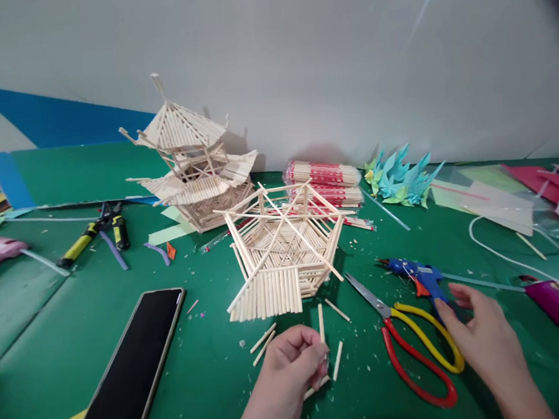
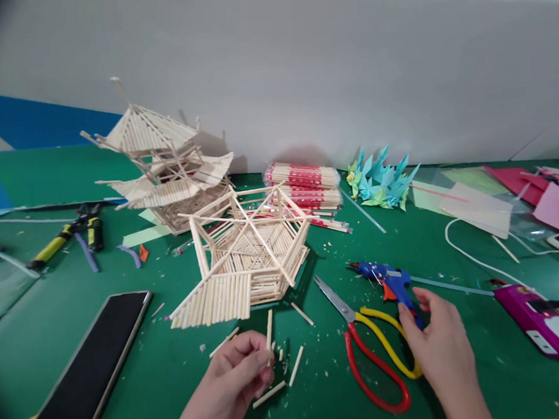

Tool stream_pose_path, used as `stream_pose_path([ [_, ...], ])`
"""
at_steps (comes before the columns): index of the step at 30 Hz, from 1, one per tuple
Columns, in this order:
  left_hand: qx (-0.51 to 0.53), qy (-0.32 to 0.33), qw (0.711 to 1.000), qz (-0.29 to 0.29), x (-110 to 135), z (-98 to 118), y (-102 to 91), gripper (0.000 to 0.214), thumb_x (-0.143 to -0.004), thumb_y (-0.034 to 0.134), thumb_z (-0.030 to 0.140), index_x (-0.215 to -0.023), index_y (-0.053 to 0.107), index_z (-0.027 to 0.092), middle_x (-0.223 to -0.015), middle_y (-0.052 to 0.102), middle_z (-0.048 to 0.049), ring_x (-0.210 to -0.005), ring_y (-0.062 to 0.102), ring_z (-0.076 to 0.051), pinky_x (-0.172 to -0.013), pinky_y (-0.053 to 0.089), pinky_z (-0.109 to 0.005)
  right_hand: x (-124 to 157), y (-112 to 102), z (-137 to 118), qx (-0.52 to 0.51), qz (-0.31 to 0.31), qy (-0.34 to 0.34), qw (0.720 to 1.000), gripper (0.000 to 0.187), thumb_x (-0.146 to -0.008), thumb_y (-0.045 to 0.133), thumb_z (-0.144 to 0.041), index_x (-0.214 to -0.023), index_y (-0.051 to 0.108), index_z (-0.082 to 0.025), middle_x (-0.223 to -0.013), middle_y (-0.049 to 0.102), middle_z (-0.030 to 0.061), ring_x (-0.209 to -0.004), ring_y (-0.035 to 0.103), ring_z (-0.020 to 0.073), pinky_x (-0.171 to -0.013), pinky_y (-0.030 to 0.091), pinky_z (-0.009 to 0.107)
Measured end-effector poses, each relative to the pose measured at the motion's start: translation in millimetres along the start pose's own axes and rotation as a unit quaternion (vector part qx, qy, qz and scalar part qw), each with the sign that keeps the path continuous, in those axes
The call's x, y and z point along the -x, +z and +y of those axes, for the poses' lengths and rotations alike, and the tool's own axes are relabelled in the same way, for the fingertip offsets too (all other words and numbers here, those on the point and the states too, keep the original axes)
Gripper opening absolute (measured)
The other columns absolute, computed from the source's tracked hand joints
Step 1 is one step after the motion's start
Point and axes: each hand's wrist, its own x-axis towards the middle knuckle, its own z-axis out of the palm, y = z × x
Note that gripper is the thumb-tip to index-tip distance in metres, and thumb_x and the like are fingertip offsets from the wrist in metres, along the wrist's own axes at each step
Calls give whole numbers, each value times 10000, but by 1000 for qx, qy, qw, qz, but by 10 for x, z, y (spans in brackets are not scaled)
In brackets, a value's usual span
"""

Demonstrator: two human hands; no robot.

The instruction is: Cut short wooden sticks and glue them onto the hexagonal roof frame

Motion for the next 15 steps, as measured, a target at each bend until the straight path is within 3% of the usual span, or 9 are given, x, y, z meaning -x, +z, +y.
stream_pose_path([
  [5,19,0,1000,-14,15,8,28,182,-601,675,240,-566,530,135,-430,508,37,-397,349,-44,-429,184,-192,-97,75,18,0,-62,32,998,448,-687,499,-459,-1002,536,-142,-843,606,101,-635,573,236,-586,453,359],
  [11,20,5,1000,-20,-1,-64,-22,130,-571,613,175,-521,493,161,-385,465,56,-368,318,-48,-412,163,-210,-227,12,35,-37,-106,86,990,371,-641,552,-477,-843,598,-168,-563,611,56,-577,596,292,-580,457,414],
  [13,20,27,999,-26,-18,-111,-48,125,-577,592,169,-510,487,165,-380,446,64,-368,308,-49,-409,171,-211,-213,-54,20,-115,-118,105,981,344,-675,537,-462,-867,583,-180,-593,651,52,-614,629,271,-583,488,376],
  [15,10,50,998,-32,-42,-157,-70,137,-587,593,183,-503,486,166,-369,433,67,-362,294,-47,-404,174,-211,-167,-141,-37,-258,-126,125,950,290,-687,573,-416,-859,585,-183,-639,679,53,-625,647,241,-563,510,333],
])
